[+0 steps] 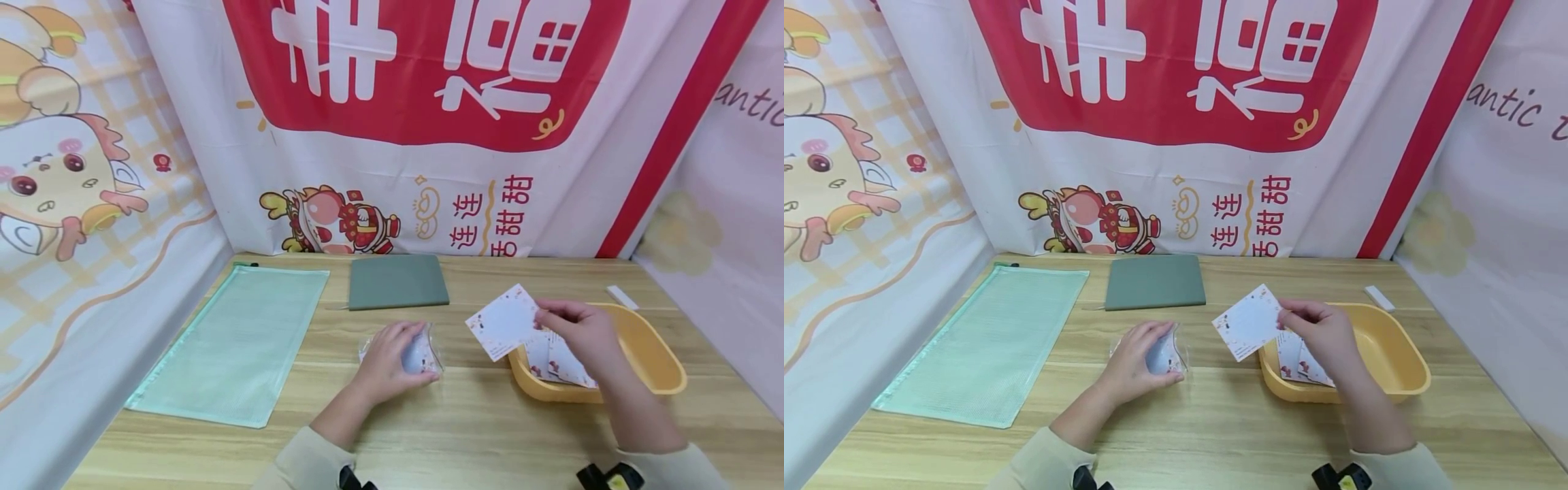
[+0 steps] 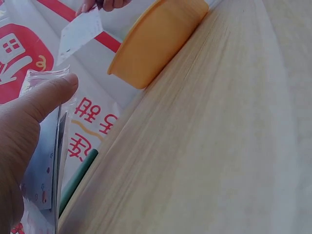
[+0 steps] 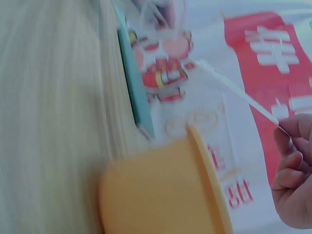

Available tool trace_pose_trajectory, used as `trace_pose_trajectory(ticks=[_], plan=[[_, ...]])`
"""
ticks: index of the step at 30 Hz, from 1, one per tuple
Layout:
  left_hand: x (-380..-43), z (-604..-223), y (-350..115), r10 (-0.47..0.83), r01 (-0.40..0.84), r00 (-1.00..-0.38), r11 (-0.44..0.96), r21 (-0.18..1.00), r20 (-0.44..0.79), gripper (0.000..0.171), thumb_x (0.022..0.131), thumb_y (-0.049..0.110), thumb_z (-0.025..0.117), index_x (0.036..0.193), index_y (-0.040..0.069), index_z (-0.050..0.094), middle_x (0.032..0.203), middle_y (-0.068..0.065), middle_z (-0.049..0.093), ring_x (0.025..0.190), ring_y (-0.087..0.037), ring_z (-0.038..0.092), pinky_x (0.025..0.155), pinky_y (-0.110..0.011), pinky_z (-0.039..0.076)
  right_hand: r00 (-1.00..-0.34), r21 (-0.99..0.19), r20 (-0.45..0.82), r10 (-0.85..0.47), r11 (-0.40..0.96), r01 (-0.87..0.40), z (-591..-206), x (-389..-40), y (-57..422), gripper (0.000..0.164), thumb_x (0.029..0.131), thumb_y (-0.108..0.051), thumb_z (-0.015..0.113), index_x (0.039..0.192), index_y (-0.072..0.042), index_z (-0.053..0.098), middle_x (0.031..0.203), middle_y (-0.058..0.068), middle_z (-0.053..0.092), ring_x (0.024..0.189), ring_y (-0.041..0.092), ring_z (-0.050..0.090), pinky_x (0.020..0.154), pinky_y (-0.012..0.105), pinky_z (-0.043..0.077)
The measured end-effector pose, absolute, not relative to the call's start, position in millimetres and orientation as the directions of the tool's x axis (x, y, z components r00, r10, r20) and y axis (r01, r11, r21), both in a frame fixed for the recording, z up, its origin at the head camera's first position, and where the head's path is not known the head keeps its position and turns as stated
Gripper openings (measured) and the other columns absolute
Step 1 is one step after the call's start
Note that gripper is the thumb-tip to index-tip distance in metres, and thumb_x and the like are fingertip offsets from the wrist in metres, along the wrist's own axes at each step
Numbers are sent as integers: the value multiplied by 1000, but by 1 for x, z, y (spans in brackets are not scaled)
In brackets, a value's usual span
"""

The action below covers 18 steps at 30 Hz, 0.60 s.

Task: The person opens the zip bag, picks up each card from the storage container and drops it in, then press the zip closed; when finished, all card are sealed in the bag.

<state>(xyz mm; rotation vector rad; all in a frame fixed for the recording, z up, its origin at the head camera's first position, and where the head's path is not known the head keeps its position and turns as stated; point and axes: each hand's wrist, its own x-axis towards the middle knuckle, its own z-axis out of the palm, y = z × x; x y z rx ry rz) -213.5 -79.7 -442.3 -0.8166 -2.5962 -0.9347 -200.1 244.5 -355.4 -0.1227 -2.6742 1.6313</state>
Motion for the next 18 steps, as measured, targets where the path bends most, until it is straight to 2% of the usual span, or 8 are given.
trace_pose_trajectory(ticks=[6, 11, 14, 18], plan=[[-214, -443, -79, 429, 612, -786, 641, 462, 446, 85, 73, 50, 80, 142, 12, 50, 134, -8, 57, 123, -26, 54, 103, -48, 46, -999, -933, -4, 40, 358, 18, -366, -199, 214, 45, 92, -26, 69, 125, 4, 63, 88, -20, 68, 82, -2, 63, 77, 15, 54], [-214, -443, -79, 438, 622, -776, 655, 430, 455, 85, 72, 50, 80, 142, 11, 50, 134, -8, 57, 123, -25, 54, 103, -47, 46, -999, -936, 4, 45, 352, 12, -371, -201, 201, 40, 91, -23, 69, 123, 2, 66, 96, -15, 68, 85, 1, 61, 79, 17, 55], [-214, -443, -79, 438, 620, -777, 657, 428, 453, 85, 72, 49, 81, 142, 11, 50, 135, -8, 56, 124, -25, 54, 103, -47, 46, -998, -937, -11, 64, 349, 32, -373, -203, 194, 40, 90, -24, 71, 122, 0, 67, 95, -14, 67, 80, 3, 55, 69, 17, 50], [-213, -443, -79, 438, 616, -781, 658, 434, 444, 85, 72, 48, 82, 142, 12, 50, 135, -8, 56, 124, -25, 53, 104, -48, 45, -993, -938, -83, 85, 329, 106, -375, -206, 188, 42, 90, -27, 71, 124, -3, 66, 85, -14, 63, 64, 7, 44, 52, 20, 36]])
